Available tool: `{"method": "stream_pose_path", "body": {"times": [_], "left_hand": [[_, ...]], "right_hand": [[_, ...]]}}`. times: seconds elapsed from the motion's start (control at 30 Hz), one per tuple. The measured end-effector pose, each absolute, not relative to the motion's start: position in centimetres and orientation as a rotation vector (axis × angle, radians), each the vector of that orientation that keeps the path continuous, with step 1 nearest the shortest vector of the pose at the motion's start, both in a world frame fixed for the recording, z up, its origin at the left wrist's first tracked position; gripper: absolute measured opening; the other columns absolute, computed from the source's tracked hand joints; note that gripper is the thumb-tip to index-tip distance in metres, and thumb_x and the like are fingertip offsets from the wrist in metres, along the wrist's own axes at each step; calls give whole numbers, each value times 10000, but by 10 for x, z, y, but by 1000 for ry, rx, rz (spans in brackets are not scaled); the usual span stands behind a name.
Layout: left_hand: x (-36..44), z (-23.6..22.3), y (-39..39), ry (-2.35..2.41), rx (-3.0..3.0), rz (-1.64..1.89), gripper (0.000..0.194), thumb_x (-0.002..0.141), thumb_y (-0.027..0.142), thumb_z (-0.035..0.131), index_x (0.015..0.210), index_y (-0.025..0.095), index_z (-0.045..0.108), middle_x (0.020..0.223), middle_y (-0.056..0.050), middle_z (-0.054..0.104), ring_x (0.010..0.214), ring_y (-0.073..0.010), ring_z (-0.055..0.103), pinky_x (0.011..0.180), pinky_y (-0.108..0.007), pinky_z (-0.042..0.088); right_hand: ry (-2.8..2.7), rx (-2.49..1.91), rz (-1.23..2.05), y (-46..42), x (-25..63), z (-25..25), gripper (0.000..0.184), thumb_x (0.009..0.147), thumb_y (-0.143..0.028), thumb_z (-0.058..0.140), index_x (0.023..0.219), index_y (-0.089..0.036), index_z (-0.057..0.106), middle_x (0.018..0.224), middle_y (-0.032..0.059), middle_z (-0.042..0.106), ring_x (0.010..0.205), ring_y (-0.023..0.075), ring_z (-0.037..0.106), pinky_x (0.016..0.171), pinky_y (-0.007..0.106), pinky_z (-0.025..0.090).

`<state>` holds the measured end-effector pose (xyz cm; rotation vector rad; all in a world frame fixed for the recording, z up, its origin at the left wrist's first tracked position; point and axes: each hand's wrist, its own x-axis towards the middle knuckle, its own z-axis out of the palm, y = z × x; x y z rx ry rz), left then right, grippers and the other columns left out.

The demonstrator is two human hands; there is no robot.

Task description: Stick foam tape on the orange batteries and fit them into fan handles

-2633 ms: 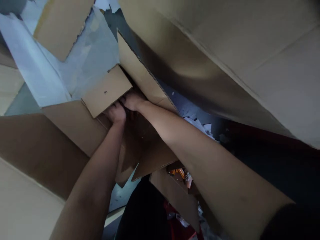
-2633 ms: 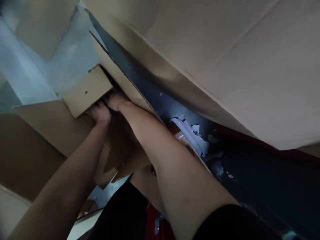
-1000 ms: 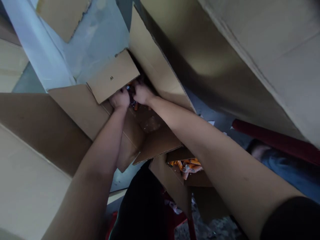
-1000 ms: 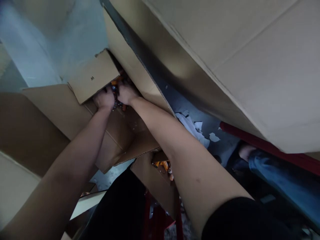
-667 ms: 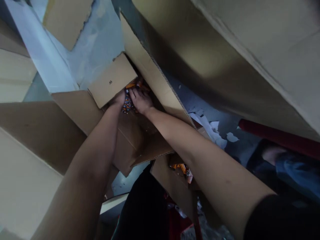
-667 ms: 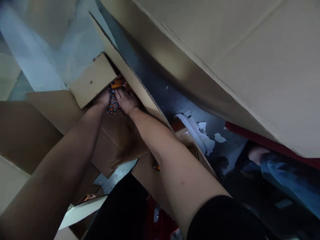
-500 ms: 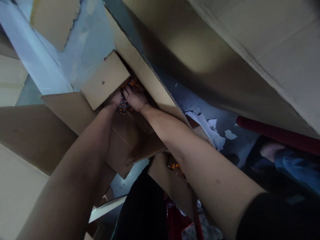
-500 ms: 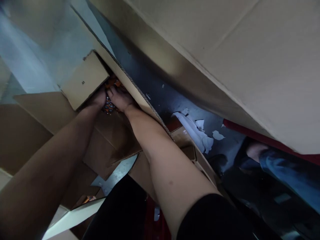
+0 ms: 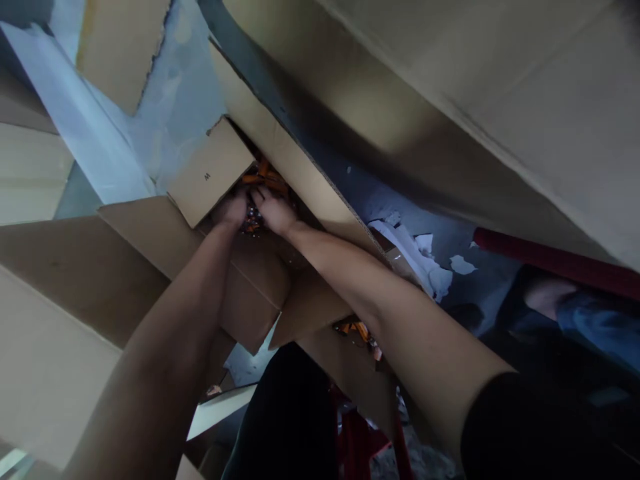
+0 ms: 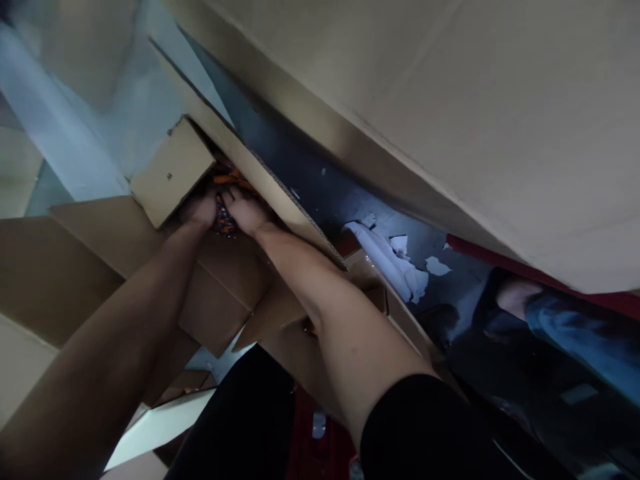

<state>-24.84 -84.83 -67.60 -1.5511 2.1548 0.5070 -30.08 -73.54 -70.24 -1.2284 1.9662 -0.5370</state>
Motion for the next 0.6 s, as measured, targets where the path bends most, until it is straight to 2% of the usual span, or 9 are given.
{"method": "stream_pose_path", "body": {"times": [0.13,0.2,0.27,0.33,0.4,0.5,0.6], "left_hand": [[-240,-662,-816,2093,-1554,404,473,1036,356,404,1219,104,759,1311,-248,727,1314,-417,647,1116,-581,492],[-236,-656,-791,2104,-1526,408,435,1008,364,449,1174,141,784,1277,-235,744,1271,-416,674,1088,-560,517],[-233,-651,-766,2109,-1506,438,424,1001,383,456,1149,177,795,1270,-216,750,1233,-406,696,1059,-536,540],[-230,-649,-750,2099,-1510,469,435,1007,394,436,1208,215,777,1263,-197,755,1188,-397,717,1016,-528,562],[-228,-650,-746,2105,-1532,486,488,999,406,448,1395,239,679,1286,-191,747,1174,-401,721,999,-545,566],[-223,-662,-759,2166,-1573,521,685,948,418,529,1588,181,470,1439,-220,662,1322,-409,638,1111,-567,499],[-219,-681,-771,2189,-1586,564,669,941,382,511,1558,126,495,1578,-225,545,1519,-378,450,1268,-563,330]], "right_hand": [[1917,-1170,-659,-705,-291,-699,684,928,16,534,1589,-143,461,1672,167,431,1508,300,458,1287,491,357],[1887,-1147,-663,-688,-287,-696,681,912,12,554,1575,-120,472,1660,191,441,1500,286,476,1286,463,364],[1862,-1133,-649,-675,-287,-694,658,904,8,548,1550,-109,499,1602,217,504,1449,277,544,1246,429,424],[1848,-1141,-646,-666,-289,-692,678,898,-10,553,1564,-111,479,1568,224,538,1434,274,566,1219,415,456],[1845,-1165,-717,-662,-292,-693,734,883,-66,618,1592,-98,433,1620,233,480,1512,280,480,1267,425,394],[1906,-1040,-878,-665,-294,-699,842,847,-198,735,1602,-45,394,1700,263,343,1613,301,303,1335,452,248],[1960,-692,-961,-674,-291,-712,756,906,-263,688,1588,-78,418,1661,236,426,1593,295,343,1325,485,256]]}}
